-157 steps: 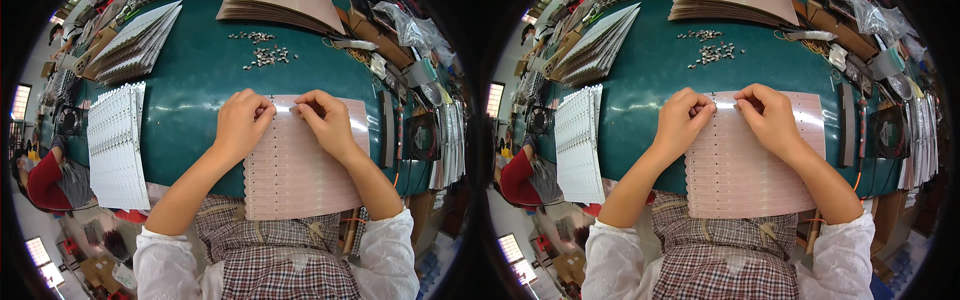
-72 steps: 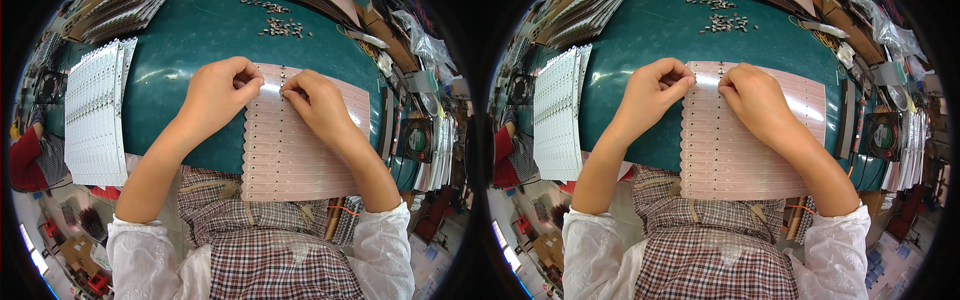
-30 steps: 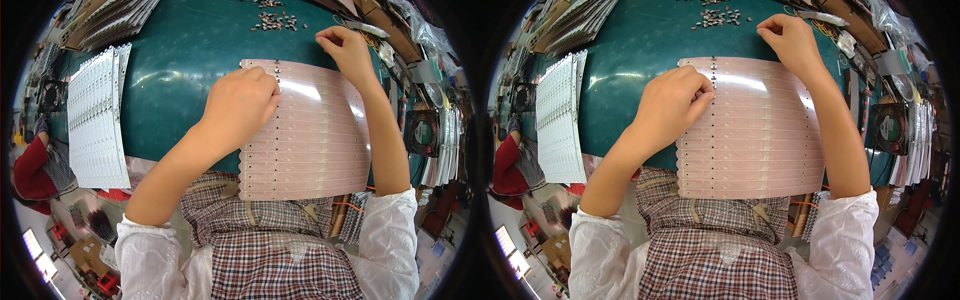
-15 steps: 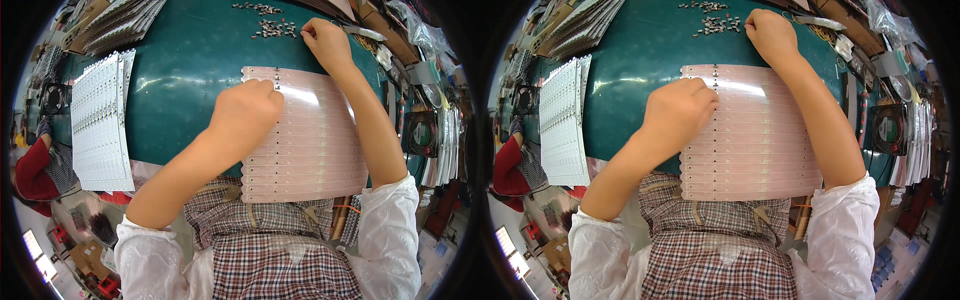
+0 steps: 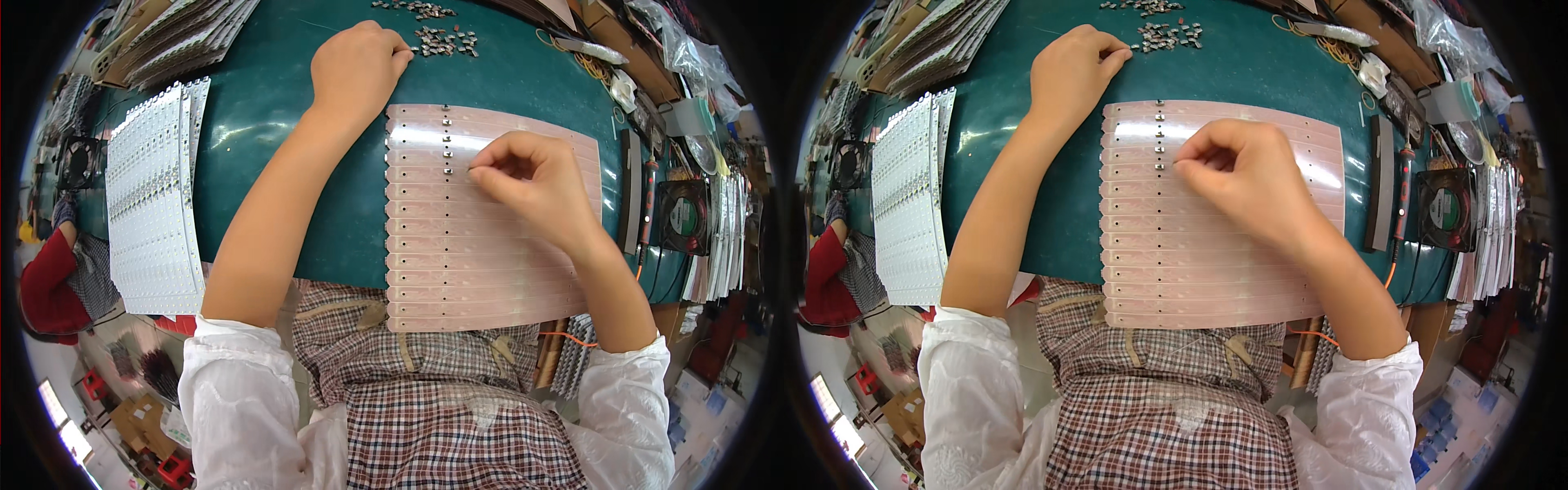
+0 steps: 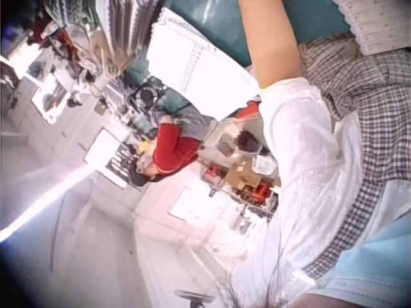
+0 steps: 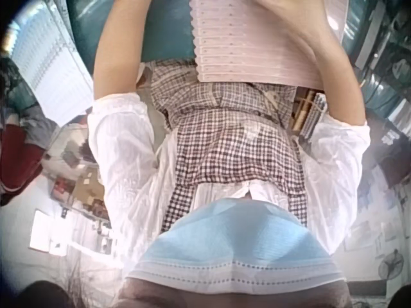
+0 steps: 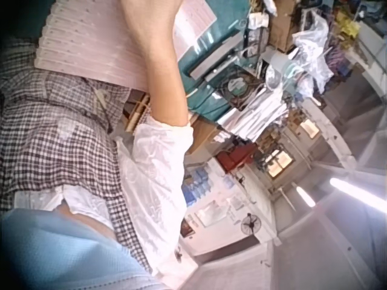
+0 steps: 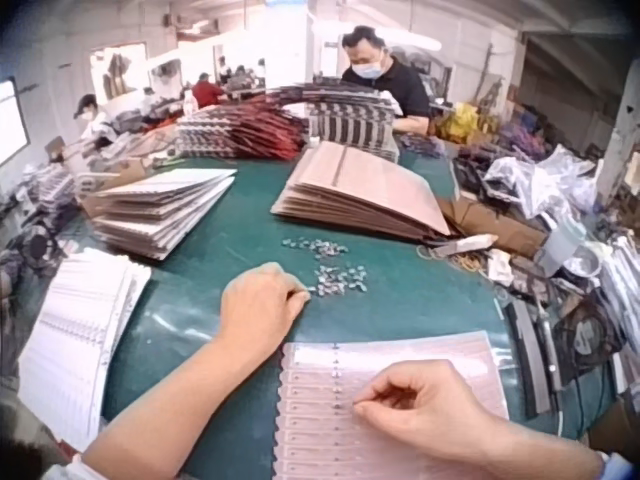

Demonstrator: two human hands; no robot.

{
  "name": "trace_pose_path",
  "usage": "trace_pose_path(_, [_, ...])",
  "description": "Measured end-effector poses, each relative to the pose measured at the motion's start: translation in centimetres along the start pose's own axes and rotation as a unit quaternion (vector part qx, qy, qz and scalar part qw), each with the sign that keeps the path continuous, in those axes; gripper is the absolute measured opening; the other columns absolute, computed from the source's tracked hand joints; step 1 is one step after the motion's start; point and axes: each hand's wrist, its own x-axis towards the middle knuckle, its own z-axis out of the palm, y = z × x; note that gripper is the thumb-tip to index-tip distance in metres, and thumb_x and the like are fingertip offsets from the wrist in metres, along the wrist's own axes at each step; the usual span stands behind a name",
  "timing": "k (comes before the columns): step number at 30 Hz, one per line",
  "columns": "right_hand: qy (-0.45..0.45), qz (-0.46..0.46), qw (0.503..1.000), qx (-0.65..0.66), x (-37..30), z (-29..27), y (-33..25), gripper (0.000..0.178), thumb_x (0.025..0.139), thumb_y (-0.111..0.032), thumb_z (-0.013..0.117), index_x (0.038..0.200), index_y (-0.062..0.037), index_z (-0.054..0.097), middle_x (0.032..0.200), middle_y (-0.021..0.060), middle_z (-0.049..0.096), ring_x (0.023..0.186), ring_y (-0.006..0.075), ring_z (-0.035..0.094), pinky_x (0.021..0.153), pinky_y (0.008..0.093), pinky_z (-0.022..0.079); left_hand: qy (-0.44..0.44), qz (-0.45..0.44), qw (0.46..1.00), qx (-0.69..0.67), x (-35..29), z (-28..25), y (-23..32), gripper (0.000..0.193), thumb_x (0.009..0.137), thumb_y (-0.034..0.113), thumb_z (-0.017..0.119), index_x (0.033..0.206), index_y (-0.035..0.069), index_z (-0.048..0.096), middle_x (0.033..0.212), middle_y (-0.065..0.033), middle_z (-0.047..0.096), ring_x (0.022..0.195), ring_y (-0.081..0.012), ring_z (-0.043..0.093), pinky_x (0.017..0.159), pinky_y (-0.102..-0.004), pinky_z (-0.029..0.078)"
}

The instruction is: The person places small components onto a flexible circuit board strip by hand.

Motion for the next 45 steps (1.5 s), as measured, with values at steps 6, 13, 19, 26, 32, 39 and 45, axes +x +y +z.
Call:
trace_pose_path(6, [-0.013, -0.061, 0.992, -0.114, -0.5, 1.9, 0.6, 0.009, 0.086, -0.008, 0.071, 0.088, 0.0017, 0.071, 0.082, 0.0097, 0.068, 0.069, 0.0191, 0.063, 0.065, 0.0322, 0.051, -0.022, -0.032, 0.997, -0.070, -0.4, -1.0, 0.8, 0.015, 0.086, 0.025, 0.075, 0.091, 0.011, 0.078, 0.087, -0.0016, 0.071, 0.077, -0.0167, 0.068, 0.072, -0.0327, 0.053])
trace_pose_path(13, [-0.016, -0.084, 0.982, -0.168, -0.5, 2.4, 0.7, 0.013, 0.088, -0.012, 0.069, 0.089, 0.0005, 0.070, 0.084, 0.0132, 0.068, 0.076, 0.0274, 0.066, 0.069, 0.0387, 0.052, -0.091, -0.091, 0.966, -0.226, -2.7, -5.1, 2.9, 0.015, 0.087, 0.021, 0.075, 0.093, 0.006, 0.077, 0.081, -0.0015, 0.073, 0.074, -0.0103, 0.065, 0.070, -0.0267, 0.051])
trace_pose_path(19, [-0.016, -0.103, 0.977, -0.188, -0.7, 2.6, 0.7, 0.009, 0.085, -0.010, 0.071, 0.087, -0.0011, 0.069, 0.082, 0.0122, 0.066, 0.075, 0.0282, 0.067, 0.068, 0.0394, 0.052, -0.128, -0.110, 0.944, -0.283, -5.6, -7.3, 3.9, 0.012, 0.087, 0.014, 0.075, 0.093, 0.004, 0.076, 0.083, -0.0008, 0.073, 0.077, -0.0086, 0.064, 0.067, -0.0256, 0.049])
trace_pose_path(26, [0.036, -0.242, 0.939, -0.243, -1.1, 3.2, 2.2, 0.009, 0.081, -0.007, 0.074, 0.085, -0.0022, 0.067, 0.079, 0.0112, 0.065, 0.072, 0.0310, 0.066, 0.065, 0.0401, 0.053, -0.179, -0.079, 0.937, -0.290, -8.6, -8.2, 5.7, 0.011, 0.087, 0.012, 0.075, 0.092, 0.002, 0.074, 0.084, -0.0028, 0.070, 0.071, -0.0098, 0.061, 0.062, -0.0237, 0.046])
trace_pose_path(32, [0.005, -0.152, 0.974, -0.167, -0.8, 2.6, 1.5, 0.011, 0.081, -0.009, 0.076, 0.088, 0.0000, 0.073, 0.082, 0.0117, 0.069, 0.073, 0.0268, 0.068, 0.068, 0.0368, 0.055, -0.198, -0.084, 0.923, -0.320, -10.3, -8.0, 7.1, 0.011, 0.085, 0.010, 0.076, 0.090, 0.001, 0.073, 0.081, -0.0048, 0.068, 0.066, -0.0114, 0.062, 0.062, -0.0263, 0.051])
trace_pose_path(39, [0.012, -0.079, 0.993, -0.082, 1.4, 0.1, 0.9, 0.016, 0.087, -0.011, 0.070, 0.096, -0.0001, 0.077, 0.086, 0.0102, 0.075, 0.074, 0.0165, 0.068, 0.072, 0.0299, 0.055, -0.194, -0.050, 0.946, -0.254, -10.4, -7.4, 7.2, 0.011, 0.084, 0.013, 0.076, 0.089, 0.003, 0.073, 0.080, -0.0052, 0.067, 0.066, -0.0140, 0.063, 0.063, -0.0287, 0.052])
trace_pose_path(45, [0.163, -0.181, 0.940, -0.240, 7.7, -1.8, 2.4, 0.017, 0.088, -0.014, 0.068, 0.097, -0.0026, 0.076, 0.093, 0.0120, 0.074, 0.084, 0.0254, 0.070, 0.078, 0.0371, 0.055, -0.185, -0.025, 0.956, -0.228, -10.3, -7.2, 7.2, 0.011, 0.085, 0.014, 0.075, 0.088, 0.003, 0.073, 0.079, -0.0052, 0.067, 0.065, -0.0154, 0.063, 0.063, -0.0298, 0.051])
